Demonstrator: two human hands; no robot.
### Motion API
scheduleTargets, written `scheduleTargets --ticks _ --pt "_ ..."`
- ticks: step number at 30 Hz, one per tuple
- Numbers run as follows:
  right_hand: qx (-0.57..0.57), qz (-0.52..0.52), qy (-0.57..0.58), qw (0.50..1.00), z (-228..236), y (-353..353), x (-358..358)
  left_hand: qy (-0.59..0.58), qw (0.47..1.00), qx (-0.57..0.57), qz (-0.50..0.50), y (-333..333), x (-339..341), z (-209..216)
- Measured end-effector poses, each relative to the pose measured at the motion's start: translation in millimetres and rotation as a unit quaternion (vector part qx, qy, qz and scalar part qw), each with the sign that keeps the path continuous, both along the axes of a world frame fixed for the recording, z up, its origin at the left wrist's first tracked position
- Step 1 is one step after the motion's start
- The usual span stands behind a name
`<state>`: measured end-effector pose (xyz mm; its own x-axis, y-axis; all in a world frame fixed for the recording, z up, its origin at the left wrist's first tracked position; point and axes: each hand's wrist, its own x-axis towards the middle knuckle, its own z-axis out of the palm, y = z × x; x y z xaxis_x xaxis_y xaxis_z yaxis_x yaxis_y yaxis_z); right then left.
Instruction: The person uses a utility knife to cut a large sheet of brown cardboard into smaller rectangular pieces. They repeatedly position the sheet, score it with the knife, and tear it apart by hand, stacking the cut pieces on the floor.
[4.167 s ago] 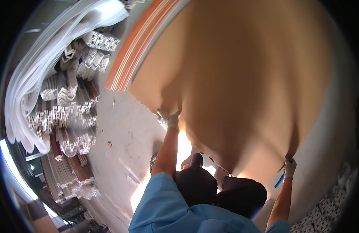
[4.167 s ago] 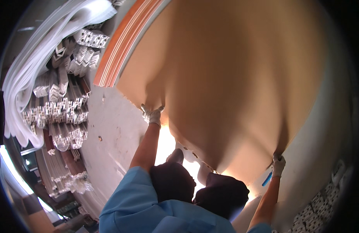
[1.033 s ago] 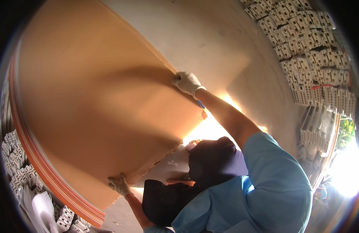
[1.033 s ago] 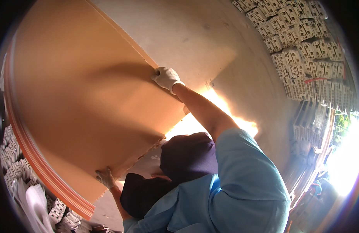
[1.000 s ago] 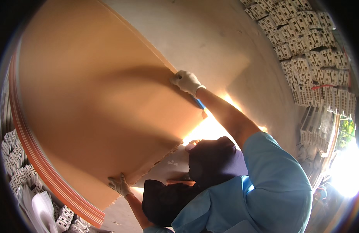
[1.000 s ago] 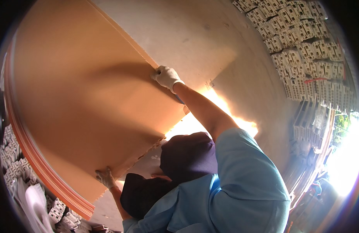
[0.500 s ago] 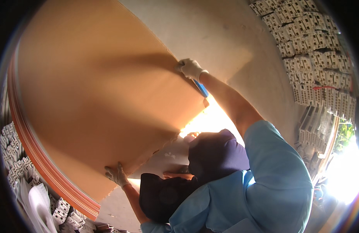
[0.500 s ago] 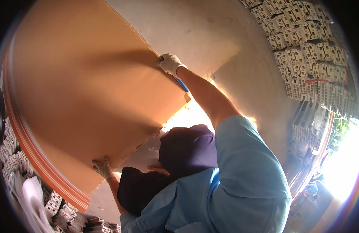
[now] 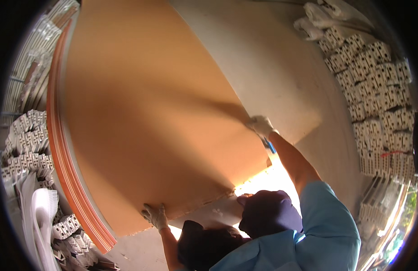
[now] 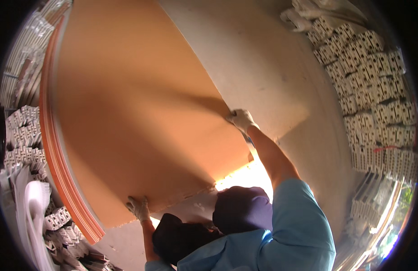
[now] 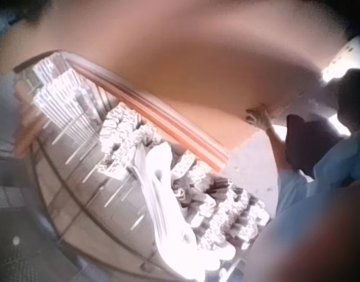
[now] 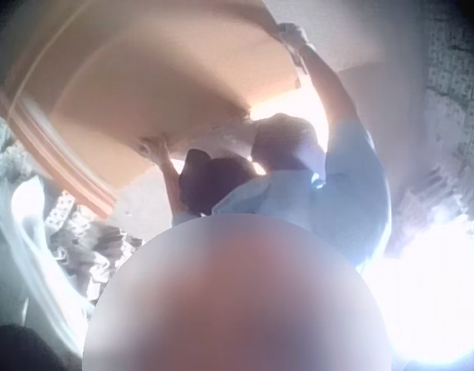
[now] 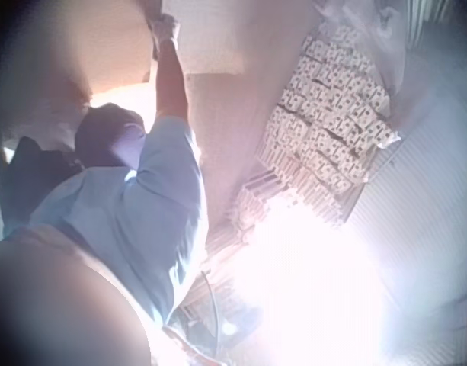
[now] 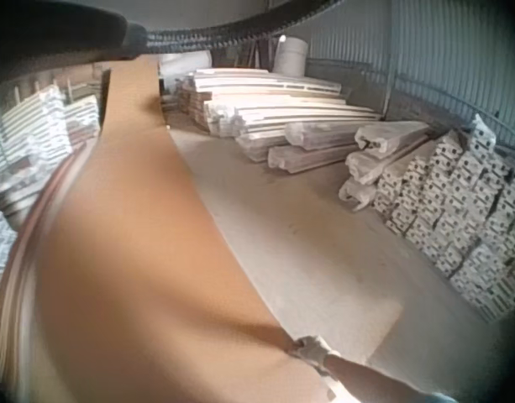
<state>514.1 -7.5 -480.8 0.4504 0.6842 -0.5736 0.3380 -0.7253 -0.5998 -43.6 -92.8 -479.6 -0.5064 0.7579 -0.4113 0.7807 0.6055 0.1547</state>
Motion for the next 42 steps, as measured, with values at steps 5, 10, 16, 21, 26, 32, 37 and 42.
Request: scheduleTargets --ticks 5,10,16,21,26,32,37,42 --pt "-0.007 0.037 -0.028 0.999 -3 -2 3 0.002 1.0 0.0 0.029 0 5 4" --pt "0.003 0.215 -0.163 0.963 -29 5 24 0.019 1.0 0.0 -0.003 -9 -12 -17" --pt "-0.09 0.325 -0.213 0.917 -44 33 41 0.047 0.999 -0.004 0.002 -4 -16 -23" --pt "-0.118 0.275 -0.119 0.947 -47 38 47 0.002 0.991 -0.1 0.089 29 8 5" --pt "-0.074 0.272 -0.09 0.955 -61 30 51 -0.042 0.981 -0.186 0.024 31 11 29" --pt "-0.109 0.276 -0.12 0.947 -65 34 53 -0.091 0.957 -0.272 -0.044 26 -16 38" --pt "-0.138 0.332 -0.215 0.908 -63 37 50 -0.037 0.931 -0.334 -0.144 24 -25 34" --pt "-0.22 0.416 -0.304 0.828 -38 42 39 -0.077 0.953 -0.265 -0.128 16 -24 33"
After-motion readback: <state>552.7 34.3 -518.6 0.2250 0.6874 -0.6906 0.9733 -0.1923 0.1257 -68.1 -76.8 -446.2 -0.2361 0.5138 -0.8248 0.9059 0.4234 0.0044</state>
